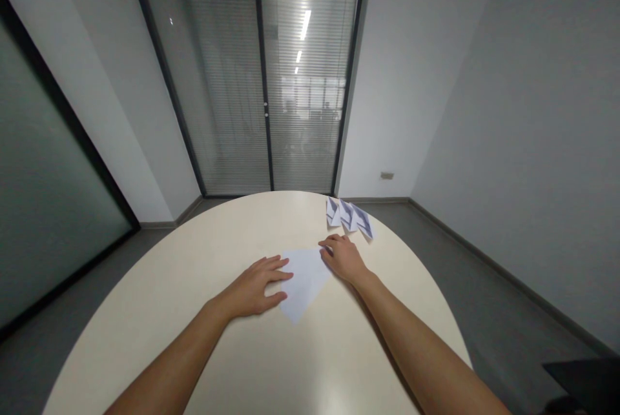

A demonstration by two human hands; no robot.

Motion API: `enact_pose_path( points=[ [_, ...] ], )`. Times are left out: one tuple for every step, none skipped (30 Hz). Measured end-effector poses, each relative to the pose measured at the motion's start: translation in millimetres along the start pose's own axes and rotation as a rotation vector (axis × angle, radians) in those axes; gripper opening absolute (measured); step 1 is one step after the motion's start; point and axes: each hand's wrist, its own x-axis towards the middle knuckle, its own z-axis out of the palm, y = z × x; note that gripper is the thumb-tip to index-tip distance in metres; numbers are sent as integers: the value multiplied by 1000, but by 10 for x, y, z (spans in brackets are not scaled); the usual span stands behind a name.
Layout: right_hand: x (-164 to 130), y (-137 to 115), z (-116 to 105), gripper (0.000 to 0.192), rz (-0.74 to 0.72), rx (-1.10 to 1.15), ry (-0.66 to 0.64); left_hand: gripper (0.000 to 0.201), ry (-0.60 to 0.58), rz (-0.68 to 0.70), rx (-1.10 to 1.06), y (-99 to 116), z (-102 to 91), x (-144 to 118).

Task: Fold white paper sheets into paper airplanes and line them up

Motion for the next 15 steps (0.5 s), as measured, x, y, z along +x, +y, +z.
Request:
enact_pose_path(
  points=[
    [1,4,3,33,-12,3,3,45,2,-1,-1,-1,4,0],
    [2,8,7,32,-17,4,7,45,5,-1,-2,-3,7,1],
    [4,11,12,32,-19,7,13,45,7,-1,-3,-4,10,2],
    [5,13,15,31,-22,13,19,45,7,0,-4,-5,9,3],
    [5,12,17,30,-32,24,23,45,7,1,-5,-5,6,3],
    [4,9,17,28,-47,41,26,45,8,2,-6,-4,0,3],
    [3,4,16,27,-64,62,26,45,8,3,-7,-2,-9,3],
    [2,-3,13,26,-79,87,27,45,9,4,-8,1,-20,3],
    [0,-10,11,27,-91,113,27,45,10,5,-8,6,-32,3],
    [-2,-17,9,28,-97,136,30,45,10,6,-8,11,-43,3],
    [-2,-23,9,32,-101,153,34,45,9,5,-7,18,-53,3],
    [-2,-26,10,36,-103,164,40,45,6,2,-5,24,-61,3],
    [0,-27,12,39,-106,169,42,45,1,-1,0,29,-66,3],
    [2,-24,16,40,-111,170,40,45,-3,-4,5,34,-68,3],
    [6,-19,20,39,-115,167,34,45,-7,-6,9,38,-65,3]
  ],
)
